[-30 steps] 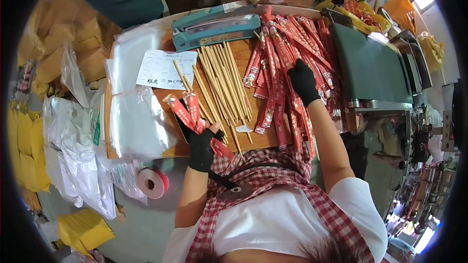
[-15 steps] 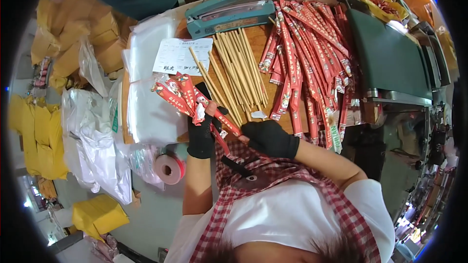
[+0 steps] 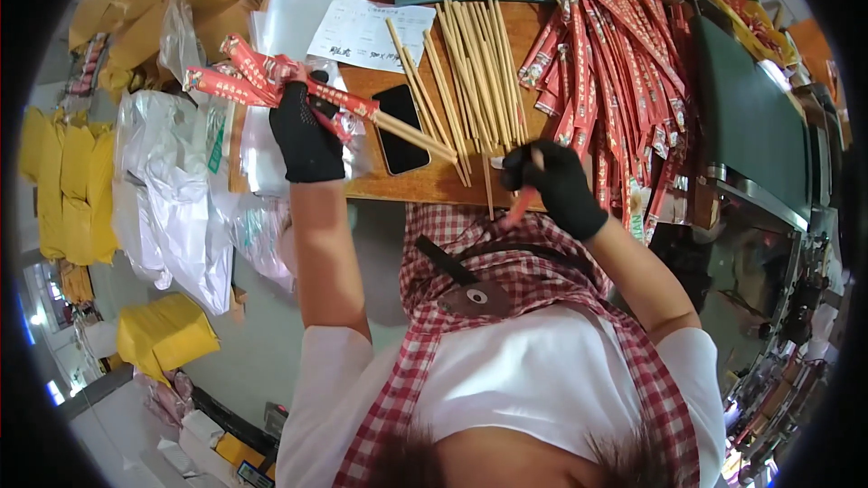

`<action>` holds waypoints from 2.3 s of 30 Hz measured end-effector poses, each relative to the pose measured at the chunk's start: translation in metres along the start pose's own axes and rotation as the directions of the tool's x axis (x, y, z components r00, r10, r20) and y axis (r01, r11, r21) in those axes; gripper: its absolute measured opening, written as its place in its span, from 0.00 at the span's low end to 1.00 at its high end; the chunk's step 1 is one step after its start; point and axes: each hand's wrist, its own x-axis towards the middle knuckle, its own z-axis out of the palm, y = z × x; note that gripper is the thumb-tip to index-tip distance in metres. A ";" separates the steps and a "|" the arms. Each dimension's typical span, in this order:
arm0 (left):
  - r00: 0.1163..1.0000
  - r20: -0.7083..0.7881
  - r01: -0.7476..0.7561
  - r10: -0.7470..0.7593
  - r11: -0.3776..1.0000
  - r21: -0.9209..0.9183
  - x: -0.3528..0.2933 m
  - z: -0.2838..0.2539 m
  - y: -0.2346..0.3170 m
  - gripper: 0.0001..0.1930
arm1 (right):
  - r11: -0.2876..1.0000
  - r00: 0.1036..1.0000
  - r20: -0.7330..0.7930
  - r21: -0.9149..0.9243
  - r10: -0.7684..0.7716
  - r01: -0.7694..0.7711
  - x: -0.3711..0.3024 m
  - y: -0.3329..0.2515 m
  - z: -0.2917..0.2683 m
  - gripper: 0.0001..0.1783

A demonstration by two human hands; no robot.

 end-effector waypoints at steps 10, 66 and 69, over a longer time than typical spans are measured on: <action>0.999 0.026 -0.045 0.045 0.999 -0.008 0.034 -0.065 -0.028 0.08 | 0.761 0.929 0.370 -0.595 -0.027 0.259 0.004 0.006 0.030 0.14; 0.911 0.299 0.259 -0.285 0.958 0.127 -0.066 0.014 -0.038 0.12 | 0.858 0.824 0.537 -0.323 -0.181 0.399 -0.006 -0.033 0.063 0.16; 0.954 0.170 0.266 -0.247 0.958 -0.106 -0.032 0.015 -0.032 0.10 | 0.640 0.610 0.734 -0.320 -0.298 0.698 -0.025 -0.026 0.063 0.14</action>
